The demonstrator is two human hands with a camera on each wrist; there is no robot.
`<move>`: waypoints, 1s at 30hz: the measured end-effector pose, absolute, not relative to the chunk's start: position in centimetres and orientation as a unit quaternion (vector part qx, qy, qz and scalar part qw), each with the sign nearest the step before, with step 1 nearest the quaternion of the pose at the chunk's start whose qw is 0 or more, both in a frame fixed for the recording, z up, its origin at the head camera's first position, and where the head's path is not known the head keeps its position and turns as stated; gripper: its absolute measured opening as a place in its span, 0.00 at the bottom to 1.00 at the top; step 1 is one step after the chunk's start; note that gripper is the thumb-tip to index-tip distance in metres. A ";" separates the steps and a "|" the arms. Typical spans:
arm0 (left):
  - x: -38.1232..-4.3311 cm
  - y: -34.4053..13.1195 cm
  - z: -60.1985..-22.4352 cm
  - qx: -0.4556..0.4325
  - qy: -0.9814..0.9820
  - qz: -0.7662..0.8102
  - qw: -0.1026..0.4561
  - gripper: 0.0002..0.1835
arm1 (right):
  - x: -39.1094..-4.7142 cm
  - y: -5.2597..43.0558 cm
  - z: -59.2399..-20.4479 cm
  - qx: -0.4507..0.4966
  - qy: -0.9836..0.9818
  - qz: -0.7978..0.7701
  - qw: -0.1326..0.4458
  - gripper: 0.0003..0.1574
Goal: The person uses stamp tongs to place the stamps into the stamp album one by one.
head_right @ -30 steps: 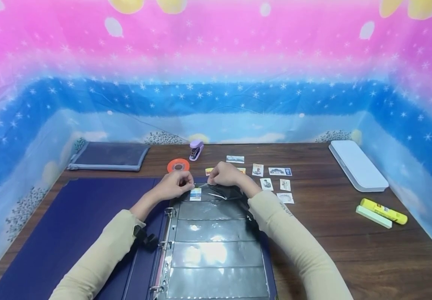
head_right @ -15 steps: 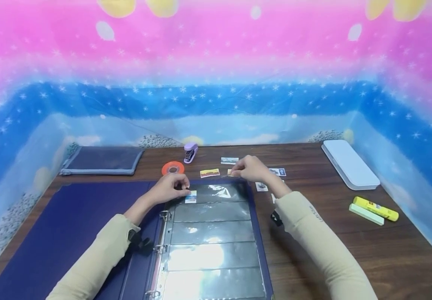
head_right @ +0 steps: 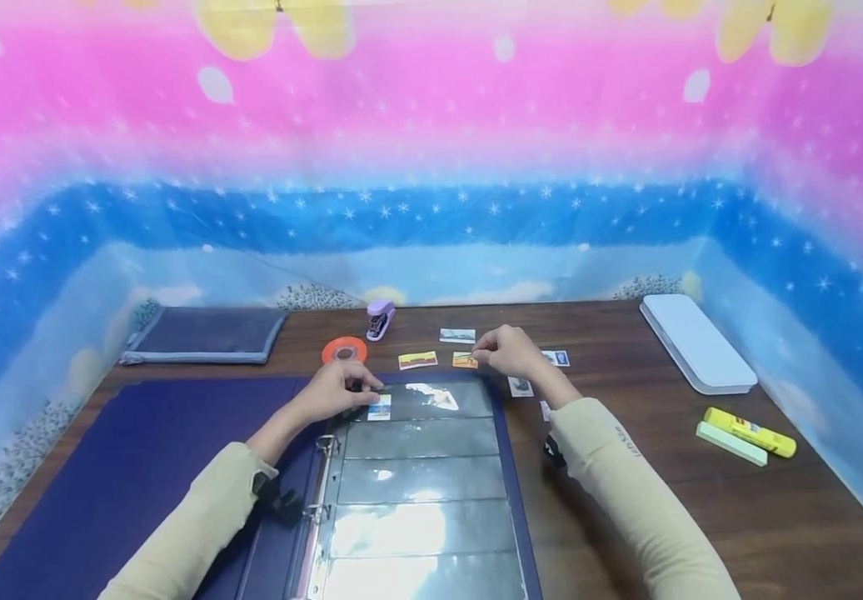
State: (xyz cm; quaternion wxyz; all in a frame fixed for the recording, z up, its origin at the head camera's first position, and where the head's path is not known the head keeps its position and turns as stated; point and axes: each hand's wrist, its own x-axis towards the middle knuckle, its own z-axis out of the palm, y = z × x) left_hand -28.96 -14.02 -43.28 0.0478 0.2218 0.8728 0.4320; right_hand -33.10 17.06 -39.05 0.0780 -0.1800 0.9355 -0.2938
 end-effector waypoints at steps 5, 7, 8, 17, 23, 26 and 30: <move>-28.5 -14.0 -44.0 0.212 0.878 0.427 0.052 0.08 | -33.9 15.8 -40.2 -0.175 0.942 -0.277 0.078 0.15; -28.5 -14.1 -44.1 0.206 0.879 0.426 0.055 0.07 | -34.2 15.3 -40.4 -0.173 0.945 -0.267 0.080 0.16; -28.4 -14.1 -44.1 0.202 0.880 0.425 0.057 0.07 | -34.4 15.1 -40.4 -0.172 0.946 -0.262 0.082 0.16; -29.2 -14.0 -43.6 0.212 0.867 0.446 0.064 0.07 | -35.3 15.5 -39.5 -0.151 0.957 -0.234 0.080 0.15; -29.3 -14.0 -43.6 0.204 0.865 0.453 0.071 0.07 | -35.7 15.0 -40.0 -0.154 0.957 -0.231 0.081 0.16; -29.2 -13.9 -43.7 0.198 0.865 0.456 0.074 0.07 | -35.8 14.3 -40.2 -0.172 0.957 -0.222 0.073 0.16; -29.1 -14.3 -43.6 0.194 0.865 0.456 0.079 0.07 | -35.8 13.0 -40.2 -0.184 0.955 -0.224 0.068 0.14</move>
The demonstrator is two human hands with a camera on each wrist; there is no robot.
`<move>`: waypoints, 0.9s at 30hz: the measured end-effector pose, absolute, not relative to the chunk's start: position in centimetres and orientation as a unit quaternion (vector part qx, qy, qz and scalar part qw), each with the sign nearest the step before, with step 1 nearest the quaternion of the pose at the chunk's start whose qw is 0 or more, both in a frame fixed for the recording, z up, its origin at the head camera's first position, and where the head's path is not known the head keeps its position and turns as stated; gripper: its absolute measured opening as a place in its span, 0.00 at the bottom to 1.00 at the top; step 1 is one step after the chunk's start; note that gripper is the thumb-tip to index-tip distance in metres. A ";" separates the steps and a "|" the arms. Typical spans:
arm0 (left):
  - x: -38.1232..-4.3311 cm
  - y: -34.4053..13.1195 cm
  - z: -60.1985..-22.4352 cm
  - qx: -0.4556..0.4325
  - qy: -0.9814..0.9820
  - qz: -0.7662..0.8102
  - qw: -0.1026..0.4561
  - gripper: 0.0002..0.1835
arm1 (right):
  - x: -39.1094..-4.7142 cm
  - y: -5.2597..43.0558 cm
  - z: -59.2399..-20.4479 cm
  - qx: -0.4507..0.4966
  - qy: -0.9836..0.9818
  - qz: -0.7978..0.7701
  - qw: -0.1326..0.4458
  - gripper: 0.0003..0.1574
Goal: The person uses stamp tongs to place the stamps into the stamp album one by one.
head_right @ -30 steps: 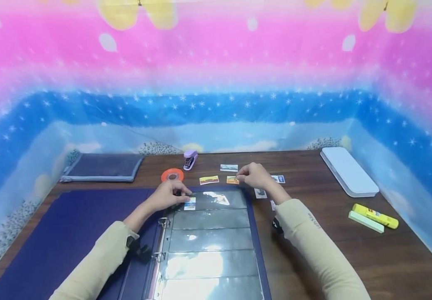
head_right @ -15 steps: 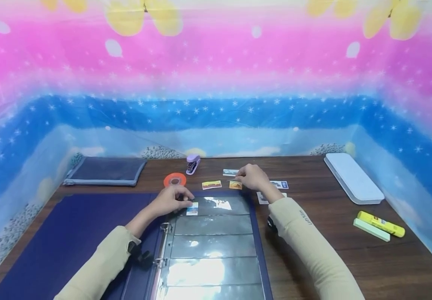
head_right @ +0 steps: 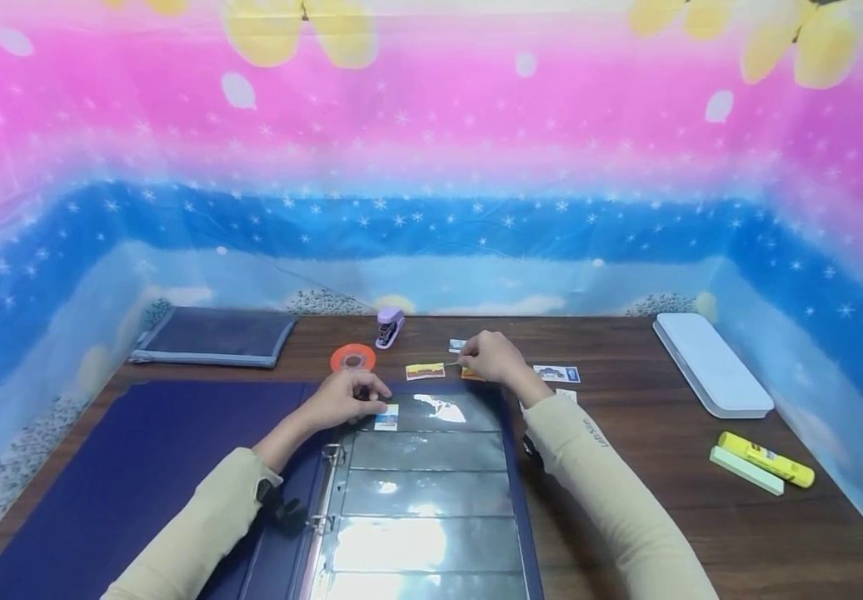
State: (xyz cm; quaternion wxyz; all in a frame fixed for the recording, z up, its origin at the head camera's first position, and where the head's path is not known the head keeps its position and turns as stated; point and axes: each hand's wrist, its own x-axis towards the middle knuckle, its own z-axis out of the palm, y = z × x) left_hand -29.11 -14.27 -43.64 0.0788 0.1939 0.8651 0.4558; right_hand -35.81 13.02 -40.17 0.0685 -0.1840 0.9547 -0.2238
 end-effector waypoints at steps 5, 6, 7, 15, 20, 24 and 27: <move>-29.1 -14.2 -43.6 0.189 0.863 0.460 0.082 0.07 | -35.9 12.4 -40.3 -0.180 0.955 -0.230 0.062 0.12; -29.2 -14.2 -43.6 0.188 0.863 0.461 0.082 0.07 | -36.0 12.3 -40.4 -0.178 0.956 -0.227 0.059 0.12; -29.2 -14.3 -43.6 0.188 0.863 0.462 0.082 0.07 | -36.1 12.2 -40.4 -0.176 0.957 -0.224 0.056 0.11; -29.1 -14.2 -43.7 0.192 0.862 0.462 0.085 0.07 | -35.9 11.9 -40.6 -0.154 0.962 -0.217 0.061 0.11; -29.2 -14.3 -43.6 0.193 0.861 0.463 0.083 0.07 | -36.0 11.8 -40.5 -0.162 0.965 -0.199 0.045 0.11; -29.3 -14.3 -43.6 0.194 0.863 0.459 0.084 0.07 | -36.1 11.7 -40.4 -0.168 0.969 -0.177 0.038 0.12; -29.4 -14.2 -43.6 0.195 0.864 0.457 0.080 0.07 | -36.2 11.6 -40.4 -0.168 0.971 -0.167 0.038 0.12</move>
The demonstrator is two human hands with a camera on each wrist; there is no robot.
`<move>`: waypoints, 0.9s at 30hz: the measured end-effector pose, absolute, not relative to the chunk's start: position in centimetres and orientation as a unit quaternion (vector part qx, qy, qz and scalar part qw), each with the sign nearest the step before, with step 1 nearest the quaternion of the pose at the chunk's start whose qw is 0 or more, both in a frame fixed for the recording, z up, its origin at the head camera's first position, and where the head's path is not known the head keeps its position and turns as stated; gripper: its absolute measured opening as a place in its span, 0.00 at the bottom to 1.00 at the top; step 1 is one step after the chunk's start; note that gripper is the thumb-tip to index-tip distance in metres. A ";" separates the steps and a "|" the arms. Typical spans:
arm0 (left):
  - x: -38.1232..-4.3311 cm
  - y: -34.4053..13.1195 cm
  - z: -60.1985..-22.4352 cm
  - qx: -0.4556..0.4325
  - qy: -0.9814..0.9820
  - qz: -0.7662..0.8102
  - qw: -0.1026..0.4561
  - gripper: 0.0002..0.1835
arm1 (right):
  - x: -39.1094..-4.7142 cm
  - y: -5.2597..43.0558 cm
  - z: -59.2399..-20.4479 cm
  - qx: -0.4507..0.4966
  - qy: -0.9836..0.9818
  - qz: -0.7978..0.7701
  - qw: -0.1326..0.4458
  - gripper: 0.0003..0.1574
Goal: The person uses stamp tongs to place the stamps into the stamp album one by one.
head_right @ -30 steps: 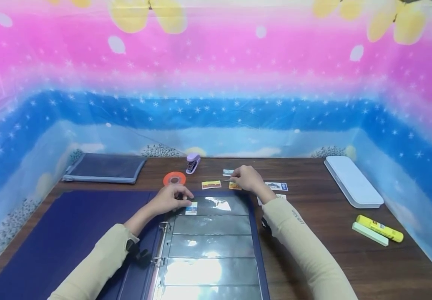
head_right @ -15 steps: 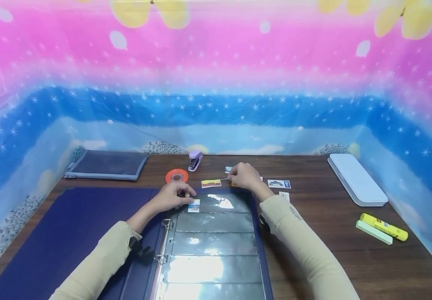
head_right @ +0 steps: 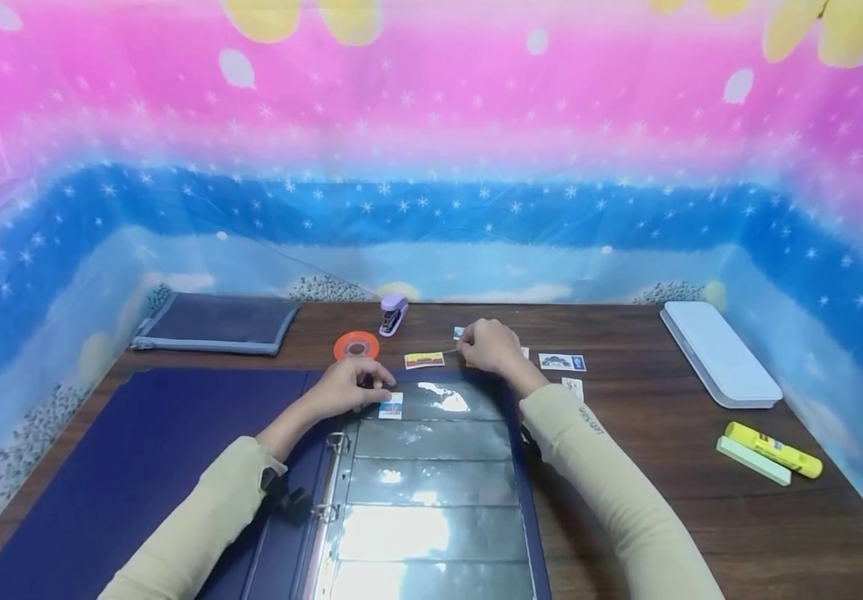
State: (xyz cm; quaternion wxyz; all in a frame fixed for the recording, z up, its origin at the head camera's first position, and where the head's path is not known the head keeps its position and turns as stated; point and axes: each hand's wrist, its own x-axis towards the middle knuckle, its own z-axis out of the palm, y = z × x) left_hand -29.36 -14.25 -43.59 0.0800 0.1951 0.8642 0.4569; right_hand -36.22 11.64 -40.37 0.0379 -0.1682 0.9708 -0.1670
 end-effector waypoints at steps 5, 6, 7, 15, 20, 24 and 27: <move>-29.4 -14.2 -43.4 0.194 0.867 0.454 0.072 0.07 | -36.2 11.7 -40.1 -0.164 0.972 -0.165 0.029 0.13; -29.4 -14.2 -43.4 0.194 0.867 0.453 0.071 0.07 | -36.1 11.7 -39.9 -0.164 0.972 -0.167 0.026 0.13; -29.4 -14.2 -43.4 0.194 0.867 0.453 0.072 0.07 | -36.0 11.8 -39.9 -0.164 0.971 -0.171 0.024 0.13; -29.4 -14.2 -43.6 0.196 0.866 0.453 0.075 0.07 | -35.1 13.2 -38.5 -0.168 0.961 -0.220 0.009 0.17; -29.3 -14.2 -43.6 0.203 0.868 0.448 0.068 0.07 | -34.0 13.7 -37.7 -0.180 0.954 -0.242 -0.001 0.16; -29.3 -14.2 -43.7 0.205 0.869 0.446 0.064 0.06 | -33.0 14.1 -37.9 -0.190 0.950 -0.246 0.004 0.15; -29.2 -14.2 -43.6 0.211 0.866 0.450 0.061 0.05 | -32.4 14.4 -38.4 -0.194 0.952 -0.238 0.012 0.13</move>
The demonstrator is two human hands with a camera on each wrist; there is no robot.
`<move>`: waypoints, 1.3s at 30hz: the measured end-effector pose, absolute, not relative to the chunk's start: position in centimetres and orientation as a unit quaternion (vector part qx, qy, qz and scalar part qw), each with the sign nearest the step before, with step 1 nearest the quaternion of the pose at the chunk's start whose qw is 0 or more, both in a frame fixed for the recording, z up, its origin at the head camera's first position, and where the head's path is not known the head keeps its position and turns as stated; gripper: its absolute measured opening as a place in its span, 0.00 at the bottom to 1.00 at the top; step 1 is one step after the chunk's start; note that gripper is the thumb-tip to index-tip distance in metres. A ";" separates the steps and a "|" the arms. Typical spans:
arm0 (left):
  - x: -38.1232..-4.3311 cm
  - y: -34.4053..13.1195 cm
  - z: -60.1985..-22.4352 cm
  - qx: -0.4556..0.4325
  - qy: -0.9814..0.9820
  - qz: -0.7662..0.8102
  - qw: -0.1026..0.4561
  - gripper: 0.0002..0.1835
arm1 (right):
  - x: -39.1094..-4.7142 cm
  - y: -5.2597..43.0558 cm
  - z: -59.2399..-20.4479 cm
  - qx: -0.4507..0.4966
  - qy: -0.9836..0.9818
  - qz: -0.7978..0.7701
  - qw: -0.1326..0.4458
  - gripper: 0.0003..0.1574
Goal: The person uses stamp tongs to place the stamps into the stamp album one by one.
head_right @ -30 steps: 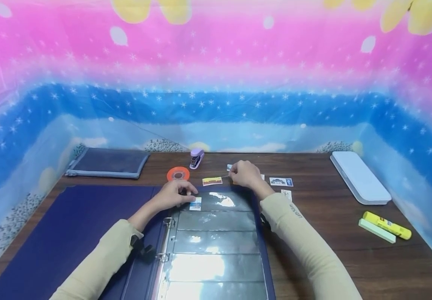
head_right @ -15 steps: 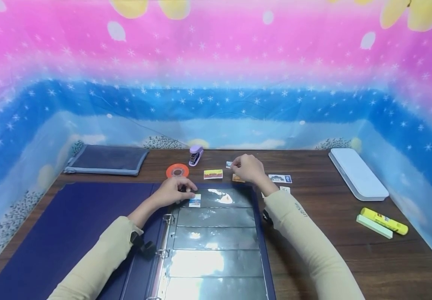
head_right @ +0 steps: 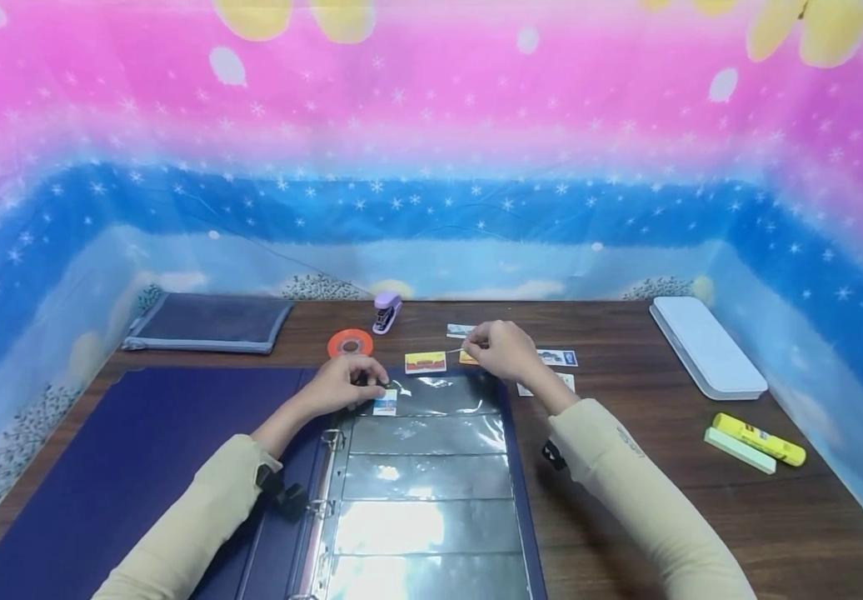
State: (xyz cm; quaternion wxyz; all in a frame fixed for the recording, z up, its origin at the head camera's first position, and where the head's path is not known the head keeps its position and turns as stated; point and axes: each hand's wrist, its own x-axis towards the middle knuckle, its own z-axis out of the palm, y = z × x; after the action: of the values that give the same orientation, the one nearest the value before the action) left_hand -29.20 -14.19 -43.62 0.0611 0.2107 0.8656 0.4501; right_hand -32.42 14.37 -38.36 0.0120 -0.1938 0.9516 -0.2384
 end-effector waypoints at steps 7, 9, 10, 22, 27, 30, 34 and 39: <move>-28.9 -14.3 -43.8 0.211 0.857 0.465 0.060 0.05 | -31.7 14.7 -39.7 -0.198 0.955 -0.220 0.000 0.12; -28.9 -14.4 -43.8 0.210 0.857 0.467 0.058 0.05 | -31.5 14.7 -39.9 -0.201 0.955 -0.220 -0.005 0.11; -28.9 -14.3 -43.8 0.210 0.857 0.468 0.057 0.05 | -31.3 14.7 -39.9 -0.201 0.954 -0.222 -0.005 0.11; -29.3 -14.2 -43.9 0.212 0.859 0.464 0.050 0.05 | -30.8 15.1 -39.9 -0.236 0.950 -0.205 0.007 0.10; -29.4 -14.1 -43.9 0.214 0.859 0.462 0.047 0.05 | -31.0 15.1 -39.9 -0.236 0.951 -0.198 0.010 0.10; -29.4 -14.1 -43.9 0.214 0.860 0.461 0.045 0.05 | -31.2 15.0 -39.9 -0.228 0.953 -0.199 0.006 0.10; -29.4 -14.1 -44.0 0.217 0.860 0.460 0.042 0.05 | -31.1 14.6 -40.0 -0.225 0.955 -0.193 0.006 0.11; -29.4 -14.1 -44.0 0.213 0.861 0.459 0.046 0.05 | -30.9 14.4 -39.8 -0.237 0.954 -0.182 0.028 0.10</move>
State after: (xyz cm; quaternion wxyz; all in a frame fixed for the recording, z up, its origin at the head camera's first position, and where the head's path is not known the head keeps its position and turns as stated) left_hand -29.43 -14.05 -43.96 0.0462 0.2128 0.8613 0.4591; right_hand -30.86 14.45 -39.84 0.0280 -0.2374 0.9538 -0.1821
